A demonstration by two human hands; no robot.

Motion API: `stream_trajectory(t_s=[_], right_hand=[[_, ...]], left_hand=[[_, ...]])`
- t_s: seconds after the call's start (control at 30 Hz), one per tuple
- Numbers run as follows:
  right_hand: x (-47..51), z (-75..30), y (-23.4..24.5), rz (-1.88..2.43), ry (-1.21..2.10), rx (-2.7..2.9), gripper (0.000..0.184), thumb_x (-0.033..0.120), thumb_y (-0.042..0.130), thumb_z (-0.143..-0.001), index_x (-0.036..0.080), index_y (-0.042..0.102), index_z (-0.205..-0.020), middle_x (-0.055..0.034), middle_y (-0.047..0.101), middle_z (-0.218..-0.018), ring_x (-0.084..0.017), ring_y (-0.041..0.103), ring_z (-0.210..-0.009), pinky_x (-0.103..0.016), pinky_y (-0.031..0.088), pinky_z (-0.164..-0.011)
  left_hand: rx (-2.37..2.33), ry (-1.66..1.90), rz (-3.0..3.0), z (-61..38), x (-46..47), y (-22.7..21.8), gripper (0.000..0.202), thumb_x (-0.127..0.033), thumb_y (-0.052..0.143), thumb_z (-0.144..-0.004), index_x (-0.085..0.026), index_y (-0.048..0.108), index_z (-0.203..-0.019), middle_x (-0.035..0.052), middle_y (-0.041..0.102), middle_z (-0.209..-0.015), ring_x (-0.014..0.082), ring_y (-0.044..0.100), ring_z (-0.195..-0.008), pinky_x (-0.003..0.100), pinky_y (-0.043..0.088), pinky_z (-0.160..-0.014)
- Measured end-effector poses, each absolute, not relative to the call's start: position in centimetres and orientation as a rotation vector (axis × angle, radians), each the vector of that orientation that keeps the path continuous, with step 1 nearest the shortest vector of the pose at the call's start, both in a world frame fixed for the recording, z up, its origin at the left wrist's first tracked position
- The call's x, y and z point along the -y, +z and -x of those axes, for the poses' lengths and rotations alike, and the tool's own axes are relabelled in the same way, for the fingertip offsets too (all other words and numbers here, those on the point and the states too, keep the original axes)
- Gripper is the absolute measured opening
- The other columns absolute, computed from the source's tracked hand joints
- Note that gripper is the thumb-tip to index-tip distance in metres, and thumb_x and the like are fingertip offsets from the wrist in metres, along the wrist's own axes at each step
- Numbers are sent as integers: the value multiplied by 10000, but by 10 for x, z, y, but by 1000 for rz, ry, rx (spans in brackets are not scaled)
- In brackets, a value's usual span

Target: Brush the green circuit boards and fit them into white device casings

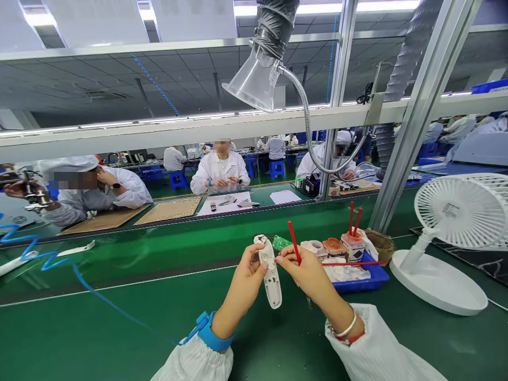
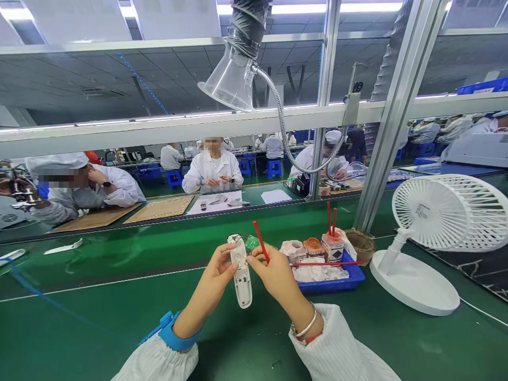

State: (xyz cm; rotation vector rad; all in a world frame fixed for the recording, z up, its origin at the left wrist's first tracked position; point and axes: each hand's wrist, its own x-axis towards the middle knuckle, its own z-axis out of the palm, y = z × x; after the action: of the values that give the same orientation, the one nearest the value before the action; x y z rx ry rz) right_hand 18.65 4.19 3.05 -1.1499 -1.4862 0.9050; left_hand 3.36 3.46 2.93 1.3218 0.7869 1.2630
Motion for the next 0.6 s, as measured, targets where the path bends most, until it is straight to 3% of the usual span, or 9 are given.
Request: stream_trajectory(t_s=[0.2, 0.37, 0.6], right_hand=[[-41, -182, 24, 1200, 737, 1457, 177, 343, 591, -728, 174, 641, -741, -8, 571, -665, -110, 416, -487, -256, 348, -488], [-42, -179, 20, 1221, 671, 1473, 140, 303, 573, -744, 170, 611, -720, 32, 465, -566, -118, 435, -507, -239, 353, -479], [-36, -179, 22, 1211, 485, 1563, 86, 234, 591, -743, 187, 606, -813, 13, 507, -664, -131, 475, -571, -250, 378, -522]], left_hand=[[-783, 1273, -1259, -41, -33, 23, 357, -261, 647, -753, -243, 437, -1041, 47, 545, -1080, 127, 569, -772, 254, 443, -663], [-805, 1189, -1308, -43, -33, 21, 404, -228, 653, -747, -240, 429, -1084, 72, 522, -1144, 140, 582, -813, 291, 469, -706], [-810, 1190, -1322, -44, -31, 19, 355, -272, 625, -783, -230, 458, -1094, 83, 587, -1109, 176, 611, -864, 301, 475, -719]])
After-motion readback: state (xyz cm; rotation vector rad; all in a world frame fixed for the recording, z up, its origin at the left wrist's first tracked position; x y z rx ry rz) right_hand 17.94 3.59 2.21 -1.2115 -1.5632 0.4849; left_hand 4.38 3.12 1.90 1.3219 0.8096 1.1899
